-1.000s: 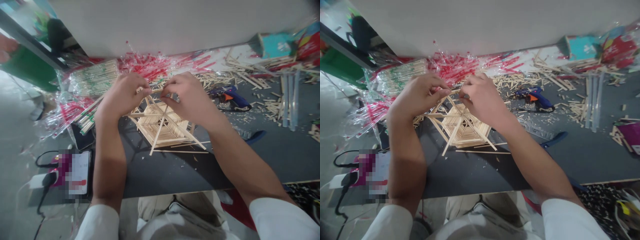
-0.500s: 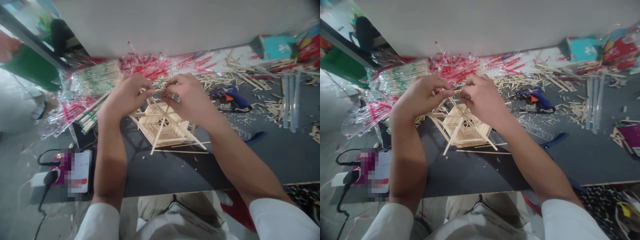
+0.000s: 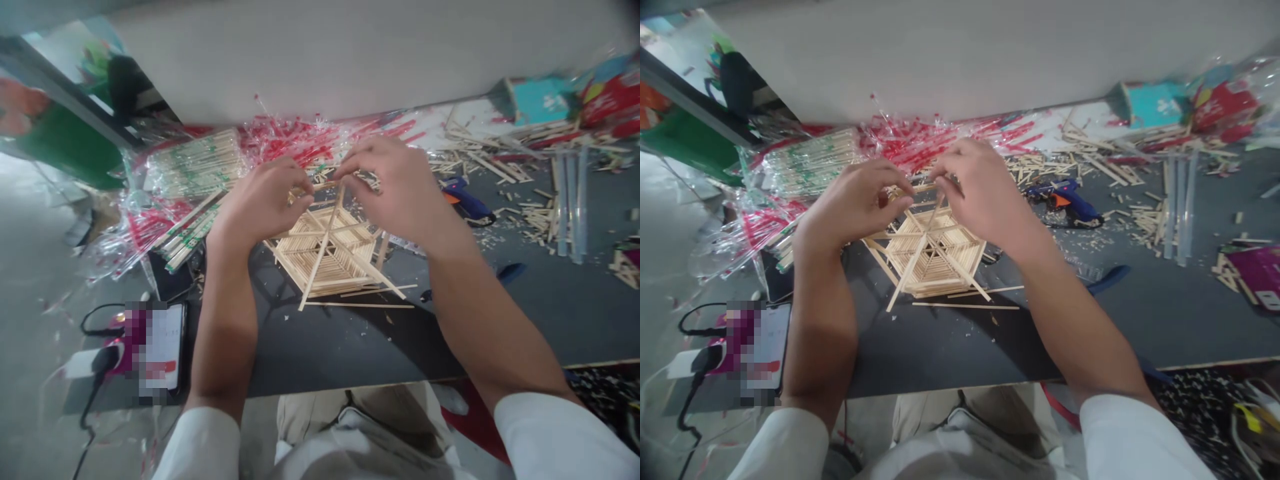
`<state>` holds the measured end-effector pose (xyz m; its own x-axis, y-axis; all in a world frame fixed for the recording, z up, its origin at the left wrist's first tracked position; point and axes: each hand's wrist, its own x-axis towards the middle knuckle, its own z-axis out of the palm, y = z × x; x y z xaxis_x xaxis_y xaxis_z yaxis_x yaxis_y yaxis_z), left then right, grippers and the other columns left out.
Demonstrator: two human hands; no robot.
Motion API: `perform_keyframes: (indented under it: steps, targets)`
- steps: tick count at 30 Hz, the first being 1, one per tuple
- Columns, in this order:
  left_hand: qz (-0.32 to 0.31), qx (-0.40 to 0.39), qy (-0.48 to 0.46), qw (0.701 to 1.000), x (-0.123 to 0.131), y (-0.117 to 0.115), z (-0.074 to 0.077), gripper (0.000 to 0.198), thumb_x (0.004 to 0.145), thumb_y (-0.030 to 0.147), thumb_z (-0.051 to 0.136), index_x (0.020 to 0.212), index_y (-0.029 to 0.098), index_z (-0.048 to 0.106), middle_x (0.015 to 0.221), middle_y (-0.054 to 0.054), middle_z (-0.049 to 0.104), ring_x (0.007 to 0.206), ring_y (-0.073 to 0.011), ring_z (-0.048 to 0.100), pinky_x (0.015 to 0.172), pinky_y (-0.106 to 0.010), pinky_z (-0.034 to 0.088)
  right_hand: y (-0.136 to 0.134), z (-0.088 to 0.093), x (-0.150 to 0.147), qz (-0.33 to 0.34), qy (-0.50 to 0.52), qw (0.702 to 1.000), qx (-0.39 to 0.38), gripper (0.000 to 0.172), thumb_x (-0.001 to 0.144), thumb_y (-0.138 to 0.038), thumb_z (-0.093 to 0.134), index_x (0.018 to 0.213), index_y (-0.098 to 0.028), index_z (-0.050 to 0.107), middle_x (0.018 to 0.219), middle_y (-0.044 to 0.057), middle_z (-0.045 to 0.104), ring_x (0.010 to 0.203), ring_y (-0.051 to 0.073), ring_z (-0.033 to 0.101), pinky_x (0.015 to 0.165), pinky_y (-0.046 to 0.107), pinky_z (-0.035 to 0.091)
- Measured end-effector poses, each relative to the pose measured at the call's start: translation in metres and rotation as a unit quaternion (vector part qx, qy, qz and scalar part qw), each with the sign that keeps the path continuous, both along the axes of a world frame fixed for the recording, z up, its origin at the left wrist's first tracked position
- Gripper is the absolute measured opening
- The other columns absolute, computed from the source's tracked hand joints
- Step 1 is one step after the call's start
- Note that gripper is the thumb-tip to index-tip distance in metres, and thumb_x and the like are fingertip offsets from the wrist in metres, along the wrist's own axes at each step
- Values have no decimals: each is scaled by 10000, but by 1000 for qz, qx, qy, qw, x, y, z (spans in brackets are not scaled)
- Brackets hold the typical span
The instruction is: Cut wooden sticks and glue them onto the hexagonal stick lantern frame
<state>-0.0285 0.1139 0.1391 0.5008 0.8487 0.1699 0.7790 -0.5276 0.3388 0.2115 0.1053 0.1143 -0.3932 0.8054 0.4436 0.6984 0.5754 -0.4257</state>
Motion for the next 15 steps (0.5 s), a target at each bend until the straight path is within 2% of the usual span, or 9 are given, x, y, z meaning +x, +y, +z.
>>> perform_keyframes:
  steps: [3,5,10,15]
  targets:
    - [-5,1,-5,1000,0,-1,2,211,993,323,663,1084,243,835,1202,-99,805,962,-236,724,881,-371,592,1,7,15,-23,13,1000,5,270,1095,-319,560,1156,-372,818,1207,83,806,1198,351,726,1069,580,584]
    - [-8,-1,-6,1000,0,-2,4,218,1002,325,659,1096,232,832,1214,-103,799,958,-230,723,862,-366,590,2,9,21,-31,12,999,4,262,1067,-277,585,1143,-369,818,1202,81,817,1180,354,740,1060,584,592]
    - [-8,2,-5,1000,-4,-5,11,234,1028,331,631,1100,222,826,1206,-100,786,987,-235,728,868,-373,590,1,15,26,-24,-4,1000,-6,172,981,-160,682,1004,-286,798,1164,104,822,1165,356,769,1069,554,589]
    - [10,31,-5,999,-14,-9,20,259,1033,388,618,1059,236,826,1178,-96,794,956,-244,728,896,-404,597,-3,23,40,-42,20,999,0,151,919,-153,734,843,-282,717,999,67,826,997,334,792,967,548,618]
